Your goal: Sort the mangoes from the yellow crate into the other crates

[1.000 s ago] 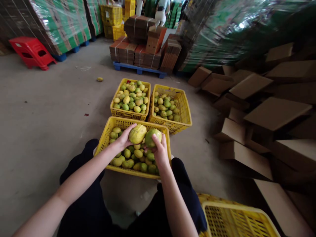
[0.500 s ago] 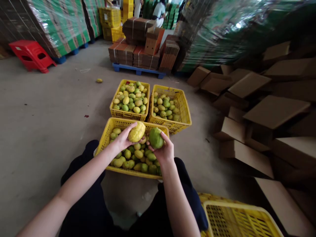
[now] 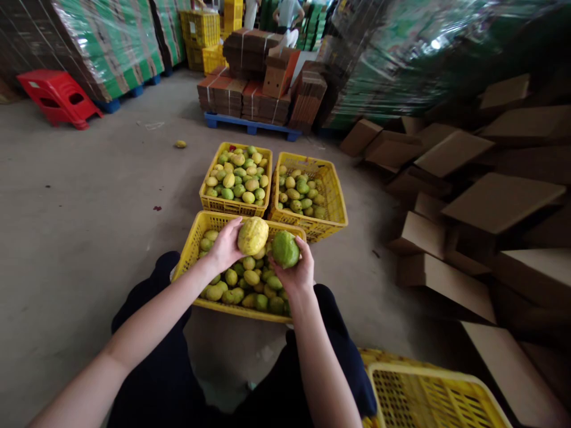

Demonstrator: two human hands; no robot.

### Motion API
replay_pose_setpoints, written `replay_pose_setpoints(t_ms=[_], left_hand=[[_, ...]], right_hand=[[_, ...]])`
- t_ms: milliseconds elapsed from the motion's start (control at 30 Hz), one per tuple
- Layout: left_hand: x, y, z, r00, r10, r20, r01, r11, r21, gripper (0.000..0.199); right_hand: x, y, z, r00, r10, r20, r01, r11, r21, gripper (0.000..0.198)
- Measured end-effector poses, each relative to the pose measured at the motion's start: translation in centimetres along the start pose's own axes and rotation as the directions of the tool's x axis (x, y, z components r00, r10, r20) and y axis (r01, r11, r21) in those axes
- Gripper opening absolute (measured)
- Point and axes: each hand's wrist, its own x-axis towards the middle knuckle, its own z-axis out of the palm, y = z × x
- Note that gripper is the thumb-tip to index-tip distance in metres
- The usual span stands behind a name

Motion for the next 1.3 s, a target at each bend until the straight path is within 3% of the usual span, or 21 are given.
replay_pose_setpoints(t_ms=[200, 300, 600, 833, 1067, 1167, 1300], left_hand=[[-0.1, -0.4, -0.1, 0.988, 0.132, 0.075, -0.135, 0.990, 0.037, 0.039], [-0.3, -0.5, -0.3, 0.981, 0.162, 0.104, -0.171, 0.982, 0.078, 0.037], [-0.1, -0.7, -1.1, 0.982, 0.112, 0.152, -0.136, 0.978, 0.157, 0.036], [-0.6, -1.2, -1.1, 0.952, 0.168, 0.256, -0.239, 0.930, 0.278, 0.058], [-0.5, -1.3, -1.5, 0.948, 0.180, 0.262, -0.269, 0.895, 0.355, 0.086], [-0.5, -1.3, -1.3, 0.947, 0.202, 0.248, -0.287, 0.881, 0.377, 0.081], [-0.5, -1.2, -0.9, 0.940, 0.275, 0.204, -0.337, 0.847, 0.412, 0.053]], right_hand=[[0.8, 0.3, -1.1, 0.991, -0.001, 0.137, 0.013, 0.996, -0.083, 0.021], [1.0, 0.4, -1.4, 0.991, 0.014, 0.131, -0.005, 0.998, -0.067, 0.021], [0.7, 0.0, -1.1, 0.991, 0.012, 0.130, -0.006, 0.999, -0.042, 0.018], [0.8, -0.5, -1.3, 0.991, -0.040, 0.125, 0.046, 0.998, -0.044, 0.020], [1.1, -0.4, -1.5, 0.990, -0.056, 0.131, 0.066, 0.995, -0.075, 0.019], [1.0, -0.3, -1.4, 0.989, -0.053, 0.135, 0.063, 0.995, -0.072, 0.020], [0.8, -0.1, -1.2, 0.992, -0.057, 0.116, 0.066, 0.995, -0.081, 0.020]])
